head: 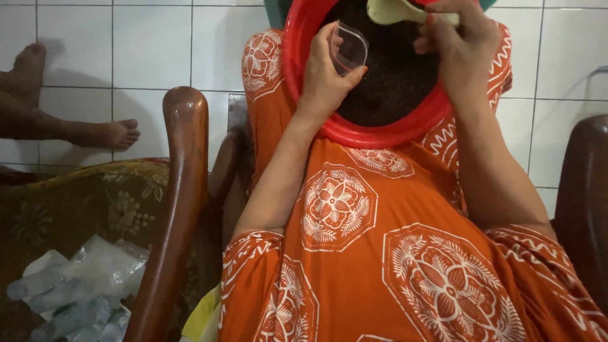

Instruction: Scooping a dark granular substance from a large red basin into small clear plastic bags using a spoon.

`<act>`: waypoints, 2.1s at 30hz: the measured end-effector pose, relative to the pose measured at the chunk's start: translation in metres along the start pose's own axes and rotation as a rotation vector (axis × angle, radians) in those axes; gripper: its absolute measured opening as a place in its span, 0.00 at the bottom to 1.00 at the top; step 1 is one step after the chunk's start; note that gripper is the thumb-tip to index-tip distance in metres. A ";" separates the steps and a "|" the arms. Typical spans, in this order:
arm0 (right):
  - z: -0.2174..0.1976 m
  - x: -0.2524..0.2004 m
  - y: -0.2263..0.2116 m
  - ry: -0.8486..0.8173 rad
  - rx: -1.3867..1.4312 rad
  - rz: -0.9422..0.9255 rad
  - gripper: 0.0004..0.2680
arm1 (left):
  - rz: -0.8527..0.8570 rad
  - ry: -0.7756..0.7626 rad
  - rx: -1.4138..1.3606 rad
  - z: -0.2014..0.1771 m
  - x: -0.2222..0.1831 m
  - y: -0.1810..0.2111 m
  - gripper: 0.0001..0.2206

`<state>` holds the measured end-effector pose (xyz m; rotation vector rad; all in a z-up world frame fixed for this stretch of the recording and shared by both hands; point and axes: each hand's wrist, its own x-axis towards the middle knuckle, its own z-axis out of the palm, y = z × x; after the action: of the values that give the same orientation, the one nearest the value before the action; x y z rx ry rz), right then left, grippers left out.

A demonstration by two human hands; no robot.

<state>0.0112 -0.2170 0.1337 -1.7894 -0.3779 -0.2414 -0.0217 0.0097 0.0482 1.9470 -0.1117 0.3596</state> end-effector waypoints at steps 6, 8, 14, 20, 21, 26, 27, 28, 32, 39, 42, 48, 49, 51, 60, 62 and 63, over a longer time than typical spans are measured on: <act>0.012 -0.001 0.066 -0.046 0.138 0.138 0.03 | 0.004 0.025 -0.012 -0.001 -0.001 0.004 0.40; 0.018 -0.003 0.069 -0.111 0.115 0.254 0.04 | 0.012 0.005 -0.057 -0.003 -0.002 0.008 0.40; 0.006 0.002 0.044 0.039 0.264 0.467 0.05 | 0.028 0.024 -0.026 0.000 -0.002 -0.002 0.41; -0.013 0.000 -0.014 0.085 0.219 0.347 0.03 | -0.057 -0.009 -0.038 -0.002 0.000 0.007 0.40; -0.012 -0.002 -0.025 0.082 0.219 0.346 0.03 | -0.057 -0.006 -0.038 0.000 0.000 0.003 0.40; -0.008 -0.015 -0.043 -0.107 0.130 0.009 0.04 | 0.049 0.013 0.015 0.002 0.000 -0.008 0.41; -0.007 -0.016 -0.045 -0.108 0.129 0.007 0.04 | 0.049 0.015 0.014 0.002 -0.003 -0.006 0.41; -0.006 -0.014 -0.046 -0.096 0.082 -0.038 0.05 | 0.037 0.020 0.012 0.001 -0.001 -0.004 0.41; -0.005 0.000 -0.009 -0.012 0.027 -0.036 0.03 | -0.030 -0.003 -0.010 -0.001 0.001 0.004 0.41; 0.006 -0.006 0.032 -0.096 -0.145 0.242 0.03 | 0.005 0.024 0.016 -0.002 -0.001 0.004 0.41; 0.007 -0.005 0.030 -0.111 -0.032 0.369 0.04 | -0.008 0.005 -0.005 -0.002 -0.001 0.008 0.41; -0.007 0.006 0.007 0.037 0.206 0.419 0.05 | 0.003 0.052 -0.013 0.000 0.003 0.003 0.41; -0.011 0.008 -0.002 0.045 0.178 0.380 0.05 | -0.037 0.026 -0.008 -0.002 0.003 0.009 0.40; -0.017 0.004 -0.026 0.051 0.150 0.339 0.06 | -0.075 0.003 -0.004 -0.001 -0.001 0.008 0.40; -0.006 -0.007 -0.059 -0.094 -0.240 -0.043 0.06 | 0.047 0.145 -0.022 0.015 0.005 -0.020 0.47; -0.004 -0.003 -0.047 -0.005 -0.098 -0.057 0.05 | 0.022 0.135 -0.013 0.014 0.008 -0.024 0.47; -0.005 -0.003 -0.037 -0.003 -0.097 -0.064 0.05 | 0.029 0.137 -0.013 0.015 0.007 -0.025 0.47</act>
<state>-0.0050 -0.2140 0.1673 -1.8753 -0.4316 -0.3069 -0.0060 0.0064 0.0234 1.9039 -0.0527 0.5091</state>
